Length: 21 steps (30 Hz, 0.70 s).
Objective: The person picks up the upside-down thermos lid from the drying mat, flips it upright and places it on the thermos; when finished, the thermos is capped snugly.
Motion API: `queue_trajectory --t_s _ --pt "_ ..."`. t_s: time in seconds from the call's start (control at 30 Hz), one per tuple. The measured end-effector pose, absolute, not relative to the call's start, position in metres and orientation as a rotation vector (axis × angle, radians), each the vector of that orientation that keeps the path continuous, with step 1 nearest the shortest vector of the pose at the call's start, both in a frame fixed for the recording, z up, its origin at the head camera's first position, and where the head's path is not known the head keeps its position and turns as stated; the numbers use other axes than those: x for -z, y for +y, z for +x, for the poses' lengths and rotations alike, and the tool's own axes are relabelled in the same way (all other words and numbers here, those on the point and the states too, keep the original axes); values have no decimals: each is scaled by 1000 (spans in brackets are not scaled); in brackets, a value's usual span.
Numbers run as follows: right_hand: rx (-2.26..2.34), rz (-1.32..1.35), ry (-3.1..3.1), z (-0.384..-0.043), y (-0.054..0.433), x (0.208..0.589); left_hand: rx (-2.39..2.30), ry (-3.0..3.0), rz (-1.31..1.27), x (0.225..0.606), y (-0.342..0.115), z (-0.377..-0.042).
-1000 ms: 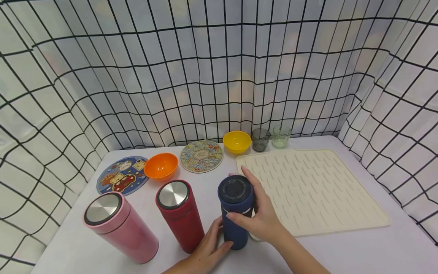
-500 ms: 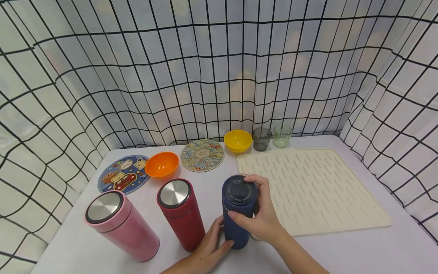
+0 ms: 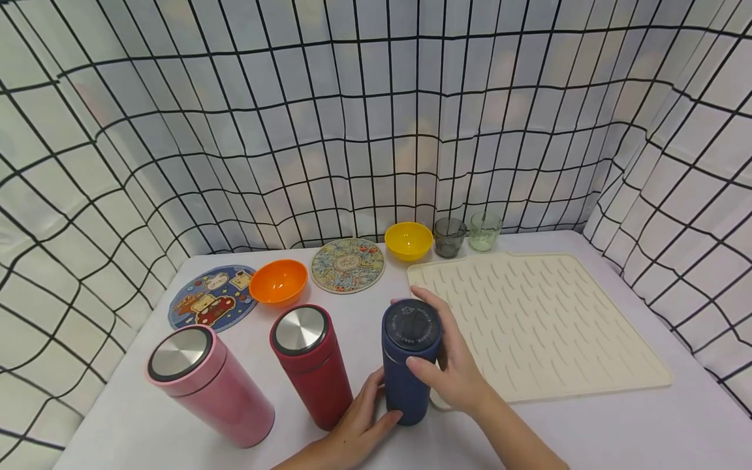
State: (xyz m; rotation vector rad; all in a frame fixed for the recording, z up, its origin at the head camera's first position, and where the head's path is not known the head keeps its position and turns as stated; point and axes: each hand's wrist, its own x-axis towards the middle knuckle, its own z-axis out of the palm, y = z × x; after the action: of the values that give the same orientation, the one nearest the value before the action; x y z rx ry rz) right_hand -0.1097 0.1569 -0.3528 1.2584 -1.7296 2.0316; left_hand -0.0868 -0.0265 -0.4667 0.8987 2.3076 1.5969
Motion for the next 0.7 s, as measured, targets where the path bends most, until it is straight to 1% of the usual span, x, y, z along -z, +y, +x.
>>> queue_trajectory --t_s 0.13,0.37,0.57,0.7 --pt "-2036 1268 -1747 -111 160 353 -1594 2305 904 467 -27 -87" --pt "-2082 1141 -1764 -109 160 354 -1594 2293 892 466 -27 -87" --pt "-2098 1217 -1834 -109 161 352 -1581 2291 856 466 -27 -87" --pt "-2156 1213 -1817 -110 162 353 -1580 2286 858 465 -27 -87"
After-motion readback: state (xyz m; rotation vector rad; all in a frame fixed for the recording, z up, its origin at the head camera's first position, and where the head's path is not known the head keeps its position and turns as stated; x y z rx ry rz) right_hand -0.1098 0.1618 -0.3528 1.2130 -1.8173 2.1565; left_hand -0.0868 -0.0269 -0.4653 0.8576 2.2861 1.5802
